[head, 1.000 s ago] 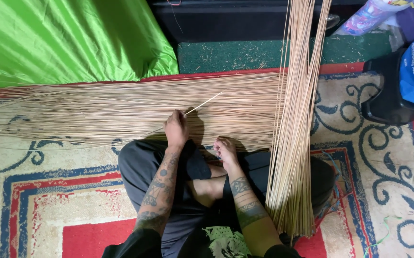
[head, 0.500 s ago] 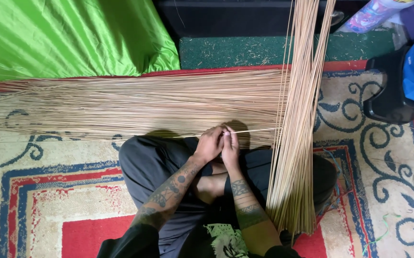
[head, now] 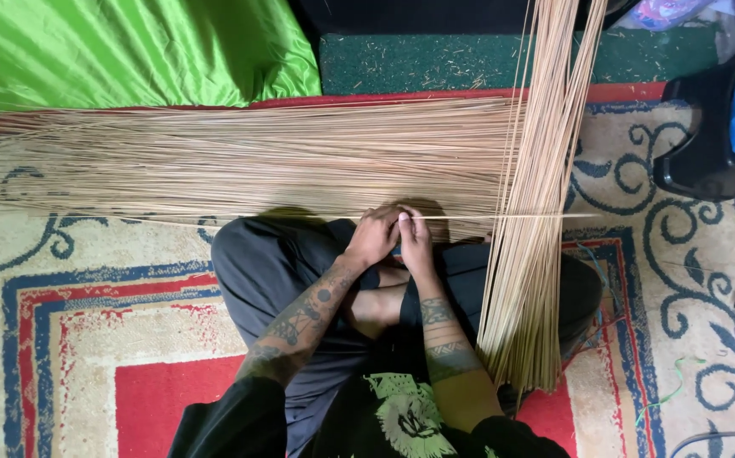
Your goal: Weaving long, thin wooden sticks together to form a flat mat or bundle.
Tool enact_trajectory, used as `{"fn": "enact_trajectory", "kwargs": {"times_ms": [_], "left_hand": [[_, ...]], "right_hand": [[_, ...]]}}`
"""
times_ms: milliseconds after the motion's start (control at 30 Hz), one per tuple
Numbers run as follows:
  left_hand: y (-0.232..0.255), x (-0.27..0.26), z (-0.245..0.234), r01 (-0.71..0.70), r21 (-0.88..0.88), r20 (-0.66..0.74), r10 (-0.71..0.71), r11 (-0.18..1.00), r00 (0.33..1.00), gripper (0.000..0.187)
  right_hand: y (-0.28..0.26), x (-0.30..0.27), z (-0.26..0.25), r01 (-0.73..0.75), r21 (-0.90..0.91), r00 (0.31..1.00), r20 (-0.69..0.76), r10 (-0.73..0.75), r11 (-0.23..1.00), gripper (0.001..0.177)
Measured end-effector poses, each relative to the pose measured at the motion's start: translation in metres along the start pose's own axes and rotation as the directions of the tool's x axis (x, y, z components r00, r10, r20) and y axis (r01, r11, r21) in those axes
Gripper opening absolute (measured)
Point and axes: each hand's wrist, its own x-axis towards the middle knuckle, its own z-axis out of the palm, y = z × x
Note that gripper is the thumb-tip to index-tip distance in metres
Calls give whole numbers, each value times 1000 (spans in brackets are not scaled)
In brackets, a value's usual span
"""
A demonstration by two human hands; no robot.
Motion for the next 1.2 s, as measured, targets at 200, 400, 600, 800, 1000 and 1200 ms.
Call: {"fn": "enact_trajectory", "kwargs": {"times_ms": [200,400,600,800,1000,1200], "left_hand": [[-19,-1,-2,106,73,36,-109,992,993,15],[-11,-1,-10,134,-79,72,-128,988,989,16],[0,-4,-2,82,-65,93,-76,994,993,11],[-12,0,-12,198,32,90,-200,980,976,16],[-22,-4,8,169,-65,86,-163,983,983,8],[-17,-4,7,168,-104,74,-161,980,984,13]], "right_hand": [[1,12,-12,72,241,971,-239,-13,968,31],[8,15,-9,100,219,977,-208,-54,971,26],[-12,2,-5,-127,-124,992,-3,128,984,33],[9,17,-18,42,199,940,-340,28,979,36],[20,8,-2,-47,14,999,24,47,999,30],[10,7,-4,-35,-36,998,-49,33,999,27]]}}
